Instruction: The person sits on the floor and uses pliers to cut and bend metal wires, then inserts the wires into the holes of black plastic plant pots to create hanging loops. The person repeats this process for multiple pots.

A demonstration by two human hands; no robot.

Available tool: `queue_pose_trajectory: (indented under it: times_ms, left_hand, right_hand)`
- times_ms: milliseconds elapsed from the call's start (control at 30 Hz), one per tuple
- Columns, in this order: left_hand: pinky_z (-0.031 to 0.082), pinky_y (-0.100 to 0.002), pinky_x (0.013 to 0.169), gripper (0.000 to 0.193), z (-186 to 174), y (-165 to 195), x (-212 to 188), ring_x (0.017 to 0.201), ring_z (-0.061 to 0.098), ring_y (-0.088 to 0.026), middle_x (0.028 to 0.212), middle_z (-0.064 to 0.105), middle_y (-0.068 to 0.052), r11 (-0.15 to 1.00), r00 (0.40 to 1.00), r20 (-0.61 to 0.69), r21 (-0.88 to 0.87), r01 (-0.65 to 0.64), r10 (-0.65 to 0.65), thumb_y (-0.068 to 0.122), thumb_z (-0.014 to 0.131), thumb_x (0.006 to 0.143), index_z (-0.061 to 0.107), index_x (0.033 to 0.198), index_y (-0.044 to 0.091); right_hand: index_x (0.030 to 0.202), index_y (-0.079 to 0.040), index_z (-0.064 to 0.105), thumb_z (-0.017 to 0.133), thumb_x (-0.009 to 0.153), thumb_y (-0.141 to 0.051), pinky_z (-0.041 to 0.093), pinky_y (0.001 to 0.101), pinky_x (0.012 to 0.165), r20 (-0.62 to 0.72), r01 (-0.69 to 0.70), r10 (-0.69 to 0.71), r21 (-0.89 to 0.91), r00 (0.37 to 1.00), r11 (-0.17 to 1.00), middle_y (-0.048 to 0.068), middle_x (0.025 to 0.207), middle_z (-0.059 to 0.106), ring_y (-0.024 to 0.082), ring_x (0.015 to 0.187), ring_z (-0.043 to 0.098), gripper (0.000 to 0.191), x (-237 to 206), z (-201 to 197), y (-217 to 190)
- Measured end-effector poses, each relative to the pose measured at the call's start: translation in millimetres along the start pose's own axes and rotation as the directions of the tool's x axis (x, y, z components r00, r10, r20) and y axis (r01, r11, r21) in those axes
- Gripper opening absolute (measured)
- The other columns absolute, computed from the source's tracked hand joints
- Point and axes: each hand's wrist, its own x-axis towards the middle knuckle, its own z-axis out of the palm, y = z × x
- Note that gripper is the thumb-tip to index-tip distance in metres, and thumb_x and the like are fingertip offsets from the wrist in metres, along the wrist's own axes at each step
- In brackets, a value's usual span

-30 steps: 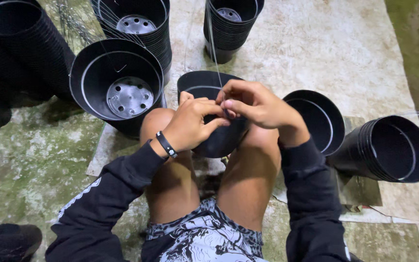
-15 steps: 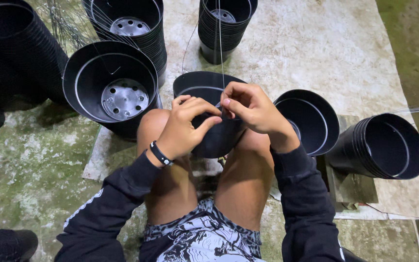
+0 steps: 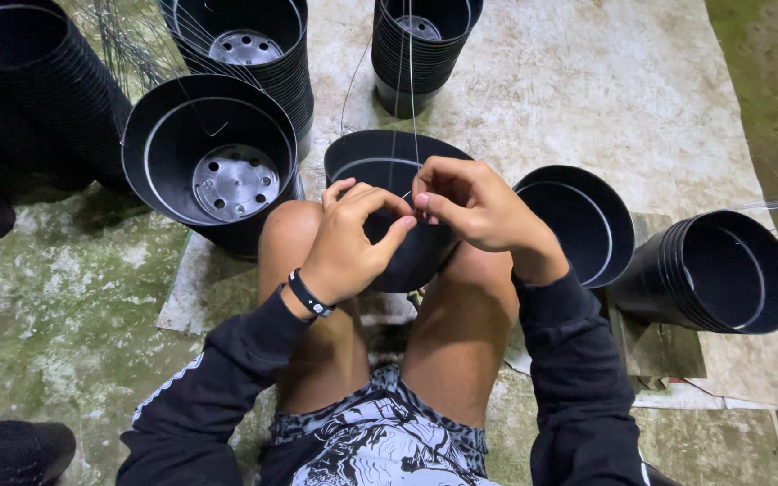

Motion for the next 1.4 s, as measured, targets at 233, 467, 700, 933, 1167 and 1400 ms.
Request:
queue_pose_trajectory:
  times_ms: [233,467,700,933,1167,1400]
  left_hand:
    - [0.031,-0.046,0.113,0.005,2.8,2.3,-2.6,0.095,0.066,-0.020,0.090,0.070,-0.002,0.999,0.999,-0.039,0.036,-0.014,0.015,0.015,0.073,0.092,0.072,0.093,0.010]
    - [0.033,-0.044,0.112,0.006,17.1,3.5,-9.0,0.097,0.065,-0.021,0.091,0.067,-0.003,0.994,0.974,-0.202,0.059,-0.092,0.102,0.009,0.075,0.090,0.069,0.092,0.009]
    - [0.032,-0.044,0.108,0.015,20.7,-8.9,-10.5,0.098,0.067,-0.019,0.097,0.070,-0.001,0.937,0.914,-0.238,0.205,-0.283,0.328,0.003,0.079,0.087,0.071,0.098,0.011]
    - [0.033,-0.044,0.107,0.021,11.5,-27.9,-7.7,0.102,0.067,-0.016,0.104,0.073,0.002,0.807,0.843,-0.088,0.356,-0.471,0.531,0.001,0.077,0.086,0.073,0.105,0.010]
    - [0.038,-0.042,0.099,0.022,-1.5,-33.8,4.3,0.104,0.066,-0.020,0.106,0.073,-0.002,0.791,0.831,0.035,0.288,-0.540,0.555,0.005,0.076,0.085,0.074,0.106,0.009]
    - [0.056,-0.031,0.087,0.011,-19.2,-19.2,17.4,0.092,0.076,-0.018,0.095,0.078,-0.007,0.972,0.993,0.111,-0.235,-0.017,0.045,0.012,0.069,0.097,0.071,0.101,0.002]
  right_hand:
    - [0.099,-0.001,0.062,0.066,0.101,-0.012,0.050,0.0228,0.070,-0.033,0.030,-0.029,0.047,0.999,0.998,-0.001,0.083,0.064,0.005,0.076,0.059,0.012,0.8,2.5,4.6]
    - [0.094,-0.001,0.061,0.066,0.100,-0.012,0.049,0.0227,0.067,-0.070,0.007,-0.006,0.024,0.998,1.000,-0.001,0.079,0.064,0.005,0.073,0.058,0.013,3.4,4.8,6.5]
    - [0.097,-0.001,0.062,0.064,0.103,-0.011,0.049,0.0229,0.068,-0.034,0.004,-0.003,0.036,0.999,0.999,-0.002,0.080,0.061,0.005,0.074,0.056,0.012,9.0,6.1,1.0]
    - [0.095,-0.001,0.063,0.064,0.102,-0.011,0.049,0.0222,0.063,-0.076,-0.013,0.016,0.042,0.997,0.999,-0.001,0.075,0.064,0.006,0.069,0.059,0.013,16.0,9.9,6.5]
    - [0.097,-0.001,0.063,0.064,0.102,-0.012,0.050,0.0222,0.065,-0.088,-0.011,0.016,0.053,0.996,0.999,0.000,0.078,0.065,0.006,0.070,0.061,0.013,17.9,5.9,8.6]
    - [0.108,0.000,0.067,0.063,0.103,-0.016,0.053,0.0231,0.075,-0.020,0.012,-0.013,-0.065,1.000,0.998,-0.001,0.090,0.070,0.007,0.085,0.064,0.017,3.3,3.6,-12.6]
